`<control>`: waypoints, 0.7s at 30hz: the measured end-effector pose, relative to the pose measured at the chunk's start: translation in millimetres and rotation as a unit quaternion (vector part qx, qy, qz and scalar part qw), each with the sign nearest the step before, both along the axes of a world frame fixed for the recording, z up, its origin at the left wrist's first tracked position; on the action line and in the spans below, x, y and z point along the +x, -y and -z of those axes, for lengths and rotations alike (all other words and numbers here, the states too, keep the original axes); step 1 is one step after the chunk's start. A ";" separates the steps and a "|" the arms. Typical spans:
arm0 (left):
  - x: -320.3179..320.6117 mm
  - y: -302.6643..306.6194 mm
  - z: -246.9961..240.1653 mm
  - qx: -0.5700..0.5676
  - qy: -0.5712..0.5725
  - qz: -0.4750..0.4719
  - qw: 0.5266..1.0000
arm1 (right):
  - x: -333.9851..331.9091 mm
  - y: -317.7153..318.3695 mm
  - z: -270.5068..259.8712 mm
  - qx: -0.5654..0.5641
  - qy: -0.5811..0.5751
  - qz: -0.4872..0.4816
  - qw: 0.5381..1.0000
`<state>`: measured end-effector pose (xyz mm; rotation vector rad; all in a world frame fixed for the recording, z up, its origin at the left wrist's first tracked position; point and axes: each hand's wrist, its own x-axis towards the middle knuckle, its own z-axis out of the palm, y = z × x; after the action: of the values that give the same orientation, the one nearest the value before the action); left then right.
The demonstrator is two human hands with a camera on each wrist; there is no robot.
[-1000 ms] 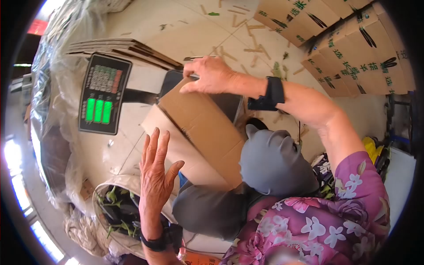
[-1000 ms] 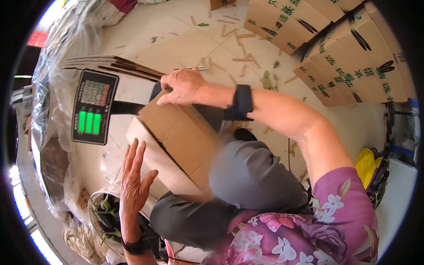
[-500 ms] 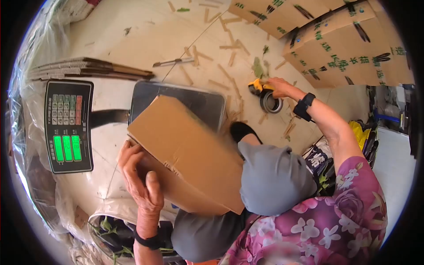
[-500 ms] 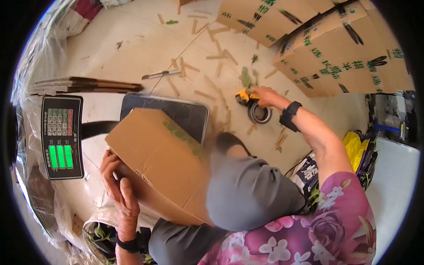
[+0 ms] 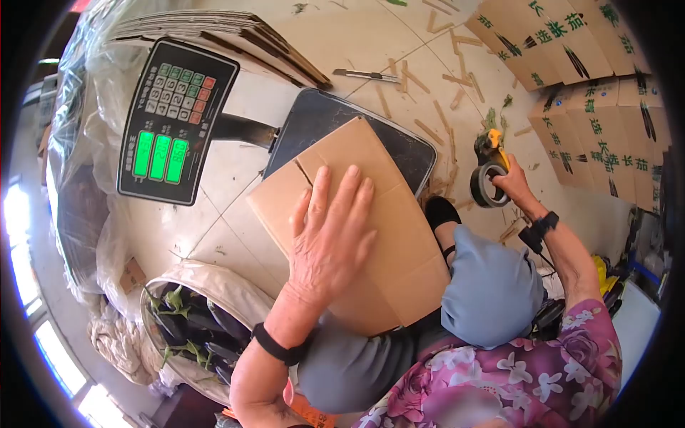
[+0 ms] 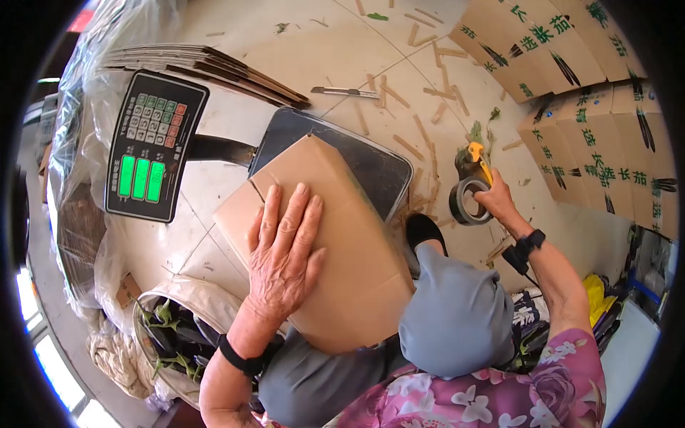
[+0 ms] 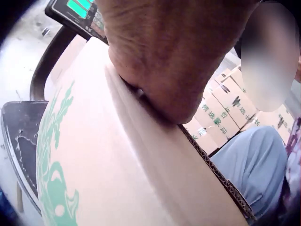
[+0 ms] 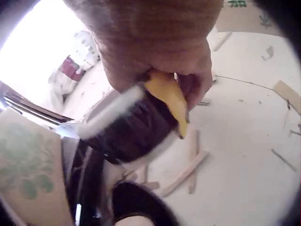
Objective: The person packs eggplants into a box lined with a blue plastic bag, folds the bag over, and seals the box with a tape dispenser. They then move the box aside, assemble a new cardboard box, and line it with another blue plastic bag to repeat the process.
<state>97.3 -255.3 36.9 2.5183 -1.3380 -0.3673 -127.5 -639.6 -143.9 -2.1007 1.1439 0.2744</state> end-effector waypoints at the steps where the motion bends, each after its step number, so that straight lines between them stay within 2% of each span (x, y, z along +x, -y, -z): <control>1: -0.6 0.9 1.7 -0.012 0.002 -0.002 1.000 | 9.4 -4.0 -18.0 -0.001 0.004 -0.004 1.000; 2: -1.7 1.1 3.2 -0.023 0.002 -0.002 1.000 | 18.4 -12.8 -37.7 0.079 0.115 0.021 0.990; 3: -2.3 1.5 5.3 -0.024 0.006 -0.005 1.000 | 29.9 -23.6 -61.0 0.160 0.225 0.046 0.960; 4: -1.7 1.9 7.9 -0.032 0.026 -0.010 0.999 | 41.1 -31.6 -86.1 0.161 0.230 0.043 0.959; 7: 5.6 6.2 17.7 -0.060 0.053 -0.018 0.997 | 79.2 -56.9 -166.1 0.379 0.318 0.018 0.869; 9: 5.4 3.4 19.5 -0.073 0.100 -0.012 0.992 | 102.7 -78.1 -208.6 0.406 0.327 -0.023 0.853; 11: 7.2 1.7 20.6 -0.075 0.109 -0.021 0.991 | 121.4 -85.0 -224.6 0.432 0.294 -0.146 0.840; 13: 7.2 -1.0 24.1 -0.094 0.126 -0.030 0.987 | 142.4 -120.5 -245.4 0.403 0.291 -0.218 0.840; 15: 7.7 -3.7 29.2 -0.122 0.122 -0.034 0.984 | 156.3 -144.4 -231.3 0.208 0.338 -0.353 0.847; 17: 10.9 -8.0 36.5 -0.107 0.090 -0.025 0.990 | 168.6 -168.9 -231.2 0.140 0.216 -0.442 0.859; 19: 9.8 -9.9 36.6 -0.106 0.104 -0.033 0.988 | 179.1 -168.3 -221.4 0.125 0.198 -0.456 0.858; 21: 8.7 -13.7 36.3 -0.121 0.137 -0.022 0.983 | 180.3 -167.5 -213.6 0.043 0.285 -0.470 0.834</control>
<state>106.0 -241.6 0.6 2.4489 -1.3254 0.1505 52.7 -472.1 69.7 -2.2723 -0.3004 0.1121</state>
